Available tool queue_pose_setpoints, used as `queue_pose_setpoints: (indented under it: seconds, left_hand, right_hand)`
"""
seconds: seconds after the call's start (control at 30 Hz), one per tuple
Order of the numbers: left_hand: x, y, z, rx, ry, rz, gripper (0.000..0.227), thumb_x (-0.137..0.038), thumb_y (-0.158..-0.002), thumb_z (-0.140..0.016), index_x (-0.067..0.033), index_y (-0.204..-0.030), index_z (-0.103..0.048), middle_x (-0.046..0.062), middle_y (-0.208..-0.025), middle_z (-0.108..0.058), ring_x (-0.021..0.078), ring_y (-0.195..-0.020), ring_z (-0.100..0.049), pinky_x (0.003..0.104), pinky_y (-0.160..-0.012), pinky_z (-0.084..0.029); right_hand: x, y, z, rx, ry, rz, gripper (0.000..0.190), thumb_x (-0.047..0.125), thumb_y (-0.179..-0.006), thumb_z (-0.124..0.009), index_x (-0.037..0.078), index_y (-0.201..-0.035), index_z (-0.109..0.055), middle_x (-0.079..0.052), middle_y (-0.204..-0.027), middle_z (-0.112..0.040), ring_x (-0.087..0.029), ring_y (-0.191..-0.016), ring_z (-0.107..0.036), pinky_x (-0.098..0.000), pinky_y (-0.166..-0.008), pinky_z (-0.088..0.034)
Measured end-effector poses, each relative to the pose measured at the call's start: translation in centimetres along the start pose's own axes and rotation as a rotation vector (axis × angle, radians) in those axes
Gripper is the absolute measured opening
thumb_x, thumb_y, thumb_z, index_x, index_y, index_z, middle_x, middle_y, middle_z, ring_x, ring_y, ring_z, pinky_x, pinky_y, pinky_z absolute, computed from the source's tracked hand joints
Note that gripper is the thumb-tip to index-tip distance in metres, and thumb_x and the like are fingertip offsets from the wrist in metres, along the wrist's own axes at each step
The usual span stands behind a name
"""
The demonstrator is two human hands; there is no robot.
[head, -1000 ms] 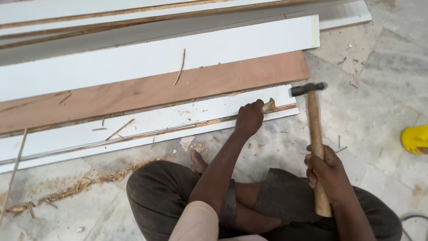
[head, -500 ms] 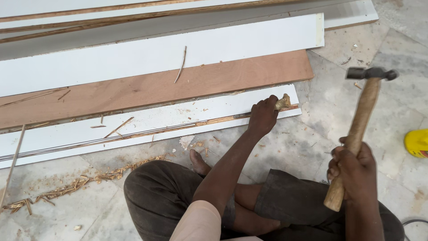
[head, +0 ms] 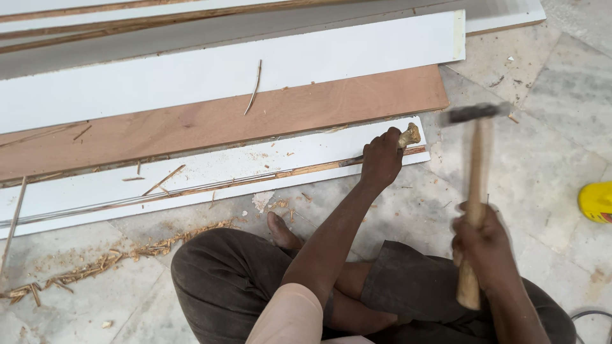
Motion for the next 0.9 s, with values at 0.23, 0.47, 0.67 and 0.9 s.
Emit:
queue_pose_setpoints:
  seconds: [0.23, 0.47, 0.67, 0.9]
  left_hand:
    - [0.7, 0.2, -0.4, 0.012, -0.017, -0.009, 0.025, -0.008, -0.090, -0.064, -0.0060, -0.113, -0.052, 0.015, -0.096, -0.069, 0.0377, -0.093, -0.067, 0.058, -0.080, -0.047]
    - [1.6, 1.0, -1.3, 0.107, -0.210, 0.039, 0.018, -0.008, -0.093, -0.062, -0.0066, -0.108, -0.052, 0.014, -0.098, -0.069, 0.0357, -0.097, -0.066, 0.059, -0.083, -0.045]
    - [1.7, 1.0, 1.1, 0.010, -0.062, 0.007, 0.025, -0.009, -0.089, -0.064, -0.0058, -0.112, -0.052, 0.014, -0.097, -0.070, 0.0357, -0.095, -0.067, 0.056, -0.082, -0.047]
    - [1.2, 1.4, 1.6, 0.003, -0.015, -0.021, 0.027, -0.010, -0.093, -0.064, -0.0064, -0.116, -0.051, 0.014, -0.095, -0.070, 0.0353, -0.094, -0.067, 0.054, -0.081, -0.047]
  right_hand:
    - [0.5, 0.3, 0.5, -0.062, -0.152, 0.092, 0.033, 0.009, -0.094, -0.055, -0.001, -0.125, -0.050, -0.004, -0.076, -0.054, -0.012, -0.050, -0.048, -0.0321, -0.042, -0.042]
    - [-0.2, -0.1, 0.7, 0.117, 0.134, -0.099, 0.027, 0.014, -0.097, -0.061, 0.003, -0.122, -0.057, -0.010, -0.069, -0.052, -0.017, -0.047, -0.048, -0.0360, -0.043, -0.044]
    - [0.3, -0.1, 1.8, -0.084, -0.119, 0.115, 0.031, 0.007, -0.095, -0.055, 0.000, -0.126, -0.051, -0.006, -0.076, -0.053, -0.013, -0.051, -0.047, -0.0321, -0.044, -0.043]
    - [0.9, -0.2, 2.2, -0.139, -0.192, 0.228, 0.031, 0.005, -0.098, -0.054, -0.002, -0.128, -0.048, -0.008, -0.083, -0.053, -0.012, -0.055, -0.047, -0.0301, -0.046, -0.043]
Point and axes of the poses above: each hand's wrist, its own y-axis away from the middle knuckle, its own z-axis out of the back of the hand, x = y × z, the point moved 1 cm from there along -y, towards the middle knuckle
